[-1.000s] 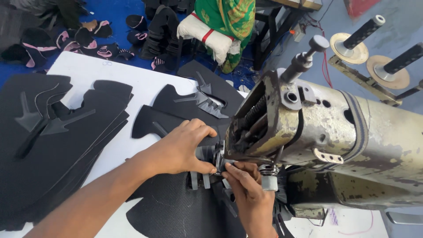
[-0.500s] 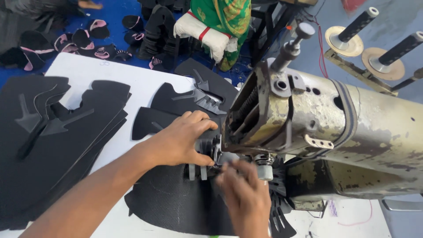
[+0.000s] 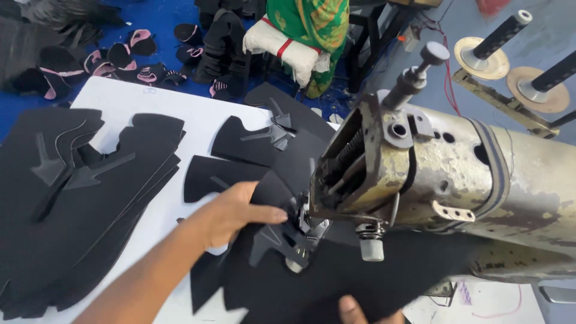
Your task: Sewing black synthetic material components together using an industrial sewing machine to assemble a shoe upper.
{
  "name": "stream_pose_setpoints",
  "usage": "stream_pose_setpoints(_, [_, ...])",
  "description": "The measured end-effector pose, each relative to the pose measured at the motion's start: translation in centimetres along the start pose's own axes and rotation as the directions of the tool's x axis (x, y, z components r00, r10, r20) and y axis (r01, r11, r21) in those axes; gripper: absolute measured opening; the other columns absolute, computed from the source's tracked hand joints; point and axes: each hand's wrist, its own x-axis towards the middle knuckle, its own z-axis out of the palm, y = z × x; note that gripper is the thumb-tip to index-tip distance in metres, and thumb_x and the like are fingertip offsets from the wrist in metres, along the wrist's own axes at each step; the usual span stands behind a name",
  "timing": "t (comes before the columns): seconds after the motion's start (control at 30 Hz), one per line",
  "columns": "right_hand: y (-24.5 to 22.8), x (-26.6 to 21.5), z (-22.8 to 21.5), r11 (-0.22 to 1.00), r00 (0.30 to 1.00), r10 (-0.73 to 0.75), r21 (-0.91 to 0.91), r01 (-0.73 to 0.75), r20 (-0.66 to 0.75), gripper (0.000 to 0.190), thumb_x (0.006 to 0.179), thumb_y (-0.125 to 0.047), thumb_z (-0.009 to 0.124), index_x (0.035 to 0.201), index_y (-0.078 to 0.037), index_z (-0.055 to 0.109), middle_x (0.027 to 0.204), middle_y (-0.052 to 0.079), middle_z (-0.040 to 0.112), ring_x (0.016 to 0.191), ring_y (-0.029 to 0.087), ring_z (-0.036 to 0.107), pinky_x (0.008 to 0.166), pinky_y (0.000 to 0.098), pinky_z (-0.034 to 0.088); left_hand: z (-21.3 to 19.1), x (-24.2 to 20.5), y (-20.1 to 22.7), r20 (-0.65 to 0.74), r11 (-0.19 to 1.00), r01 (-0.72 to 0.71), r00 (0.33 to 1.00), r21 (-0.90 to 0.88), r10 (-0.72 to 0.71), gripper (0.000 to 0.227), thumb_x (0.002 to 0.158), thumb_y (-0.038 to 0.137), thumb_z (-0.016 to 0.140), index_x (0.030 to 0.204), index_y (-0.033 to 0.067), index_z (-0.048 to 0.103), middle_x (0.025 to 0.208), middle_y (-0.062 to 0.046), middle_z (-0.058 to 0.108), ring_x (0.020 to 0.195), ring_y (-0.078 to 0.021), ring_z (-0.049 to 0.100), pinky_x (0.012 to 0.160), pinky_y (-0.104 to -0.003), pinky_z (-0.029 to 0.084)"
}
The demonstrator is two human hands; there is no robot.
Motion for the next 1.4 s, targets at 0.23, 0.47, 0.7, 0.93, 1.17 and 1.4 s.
stream_pose_setpoints(0.23, [-4.3, 6.4, 2.6, 0.901, 0.9, 0.429, 0.106, -0.42, -0.079, 0.055, 0.087, 0.005, 0.063, 0.142, 0.003, 0.054, 0.116, 0.021, 0.075, 0.105, 0.025, 0.073, 0.093, 0.0315, 0.055, 2.6, -1.7, -2.6, -0.287, 0.993, -0.091, 0.956, -0.074, 0.067, 0.034, 0.07, 0.008, 0.079, 0.1, -0.0035, 0.07, 0.086, -0.008, 0.078, 0.076, -0.0175, 0.073, 0.076, -0.034, 0.06])
stream_pose_setpoints(0.47, [-4.5, 7.4, 3.6, 0.987, 0.996, 0.078, -0.139, -0.084, -0.049, 0.081, 0.086, 0.004, 0.071, 0.157, -0.003, 0.032, 0.135, 0.019, 0.06, 0.112, 0.023, 0.066, 0.091, 0.0307, 0.054, 4.3, -2.1, -3.6, -0.377, 0.98, -0.175, 0.917, -0.097, 0.126, 0.029, 0.073, 0.006, 0.077, 0.1, -0.0035, 0.071, 0.088, -0.01, 0.077, 0.078, -0.018, 0.074, 0.076, -0.034, 0.06])
stream_pose_setpoints(0.7, [-10.0, 8.9, 6.2, 0.653, 0.908, -0.197, -0.642, 0.402, 0.369, 0.056, 0.08, 0.01, 0.065, 0.124, -0.023, 0.073, 0.129, 0.011, 0.062, 0.113, 0.03, 0.067, 0.091, 0.0402, 0.056, 5.4, -2.2, -4.8, -0.467, 0.963, -0.233, 0.872, -0.137, 0.145, 0.026, 0.077, 0.002, 0.074, 0.103, -0.0012, 0.07, 0.091, -0.009, 0.077, 0.08, -0.0159, 0.073, 0.077, -0.032, 0.059])
stream_pose_setpoints(0.93, [-10.1, 10.1, 7.9, 0.566, 0.826, -0.204, -0.625, 0.537, 0.525, 0.059, 0.08, 0.012, 0.061, 0.125, -0.025, 0.073, 0.128, 0.008, 0.061, 0.105, 0.029, 0.066, 0.079, 0.0405, 0.054, 5.4, -2.1, -5.7, -0.473, 0.934, -0.304, 0.861, -0.187, 0.185, 0.021, 0.08, 0.001, 0.073, 0.101, -0.0021, 0.071, 0.091, -0.01, 0.078, 0.079, -0.0149, 0.073, 0.074, -0.03, 0.059])
stream_pose_setpoints(1.17, [-11.2, 10.6, 7.8, 0.449, 0.794, -0.249, -0.661, 0.602, 0.554, 0.066, 0.073, 0.011, 0.061, 0.125, -0.028, 0.073, 0.122, 0.004, 0.063, 0.095, 0.028, 0.067, 0.074, 0.0403, 0.055, 6.0, -1.9, -7.2, -0.475, 0.891, -0.363, 0.856, -0.273, 0.203, 0.019, 0.082, -0.002, 0.072, 0.1, -0.0026, 0.068, 0.088, -0.012, 0.076, 0.076, -0.0156, 0.073, 0.07, -0.03, 0.06])
stream_pose_setpoints(1.4, [-10.1, 10.7, 7.3, 0.485, 0.815, -0.124, -0.682, 0.547, 0.566, 0.074, 0.07, 0.012, 0.061, 0.129, -0.031, 0.072, 0.123, 0.008, 0.061, 0.084, 0.026, 0.067, 0.07, 0.0405, 0.056, 7.2, -2.1, -6.5, -0.527, 0.853, -0.427, 0.819, -0.299, 0.225, 0.018, 0.083, -0.003, 0.069, 0.102, -0.0034, 0.068, 0.09, -0.011, 0.075, 0.075, -0.0141, 0.072, 0.069, -0.029, 0.059])
